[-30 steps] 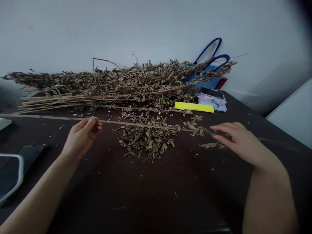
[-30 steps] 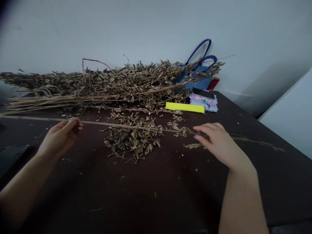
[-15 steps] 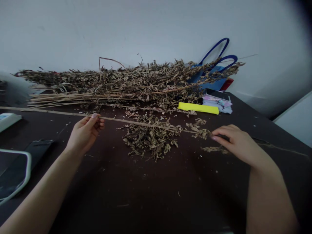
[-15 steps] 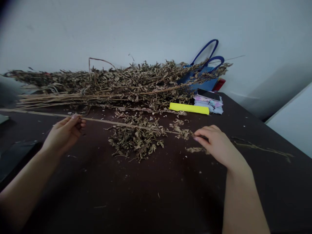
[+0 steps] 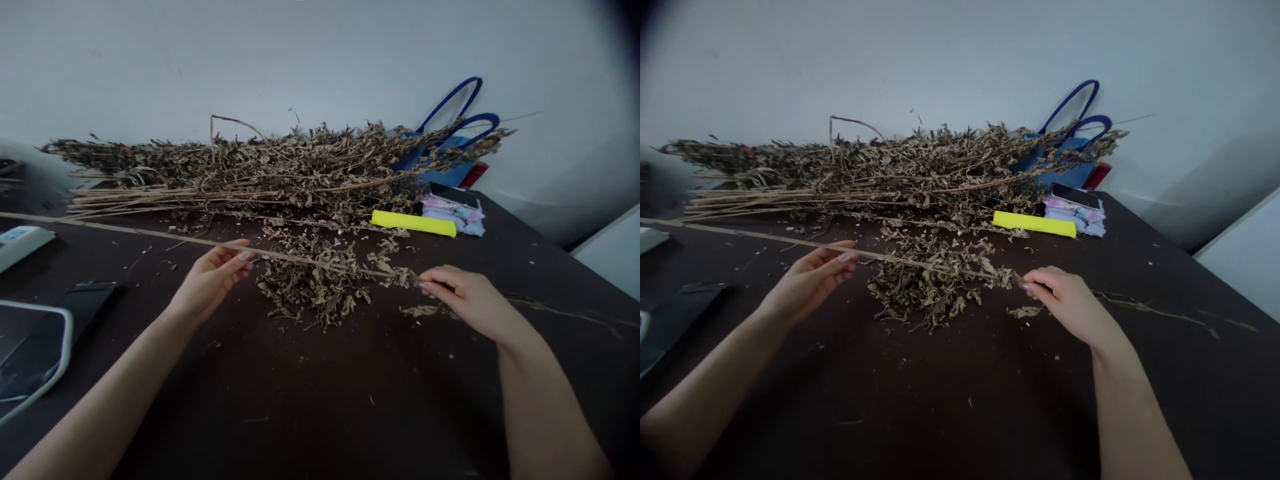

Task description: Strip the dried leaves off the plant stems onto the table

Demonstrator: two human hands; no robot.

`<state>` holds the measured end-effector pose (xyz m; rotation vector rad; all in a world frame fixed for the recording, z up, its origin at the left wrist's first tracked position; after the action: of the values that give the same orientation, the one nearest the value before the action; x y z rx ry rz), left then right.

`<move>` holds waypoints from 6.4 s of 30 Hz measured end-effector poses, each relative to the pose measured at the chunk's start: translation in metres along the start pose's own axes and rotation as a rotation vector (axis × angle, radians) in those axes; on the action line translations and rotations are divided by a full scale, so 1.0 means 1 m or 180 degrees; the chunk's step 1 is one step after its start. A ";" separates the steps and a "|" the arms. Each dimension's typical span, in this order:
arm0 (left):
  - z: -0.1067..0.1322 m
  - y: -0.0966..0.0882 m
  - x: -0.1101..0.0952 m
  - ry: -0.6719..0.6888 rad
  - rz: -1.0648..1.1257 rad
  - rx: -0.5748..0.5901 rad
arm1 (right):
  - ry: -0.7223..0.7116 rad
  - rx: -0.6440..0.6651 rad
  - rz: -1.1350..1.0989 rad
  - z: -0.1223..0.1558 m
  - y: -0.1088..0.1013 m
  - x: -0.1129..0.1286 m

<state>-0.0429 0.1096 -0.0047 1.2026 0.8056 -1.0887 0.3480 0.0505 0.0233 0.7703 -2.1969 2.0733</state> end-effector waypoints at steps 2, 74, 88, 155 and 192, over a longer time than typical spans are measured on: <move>0.002 0.005 0.006 -0.0038 -0.0014 0.0055 | -0.0003 0.0110 -0.0050 0.000 0.004 0.002; 0.040 0.060 0.039 -0.0189 -0.1892 0.1547 | -0.0058 -0.0193 -0.0179 -0.003 0.006 0.034; 0.029 0.045 0.045 -0.0484 -0.0188 0.0428 | -0.0216 0.0046 -0.0121 -0.005 0.029 0.068; 0.022 0.039 0.036 -0.0277 -0.0567 0.0301 | -0.0224 0.0354 -0.0650 -0.009 0.053 0.075; 0.022 0.039 0.020 0.0259 -0.1392 0.0267 | -0.0174 0.0168 -0.0782 -0.009 0.044 0.069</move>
<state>-0.0009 0.0837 -0.0062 1.1748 1.1295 -1.4458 0.2682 0.0358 0.0076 1.0540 -1.9625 2.0183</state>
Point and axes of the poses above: each hand's wrist, its own z-axis away from the middle knuckle, its own y-axis out of the palm, x = y × z, the point moved 7 cm from there along -z, towards the middle knuckle, and after that the axes turned 8 degrees about -y, right-handed, at the moved point
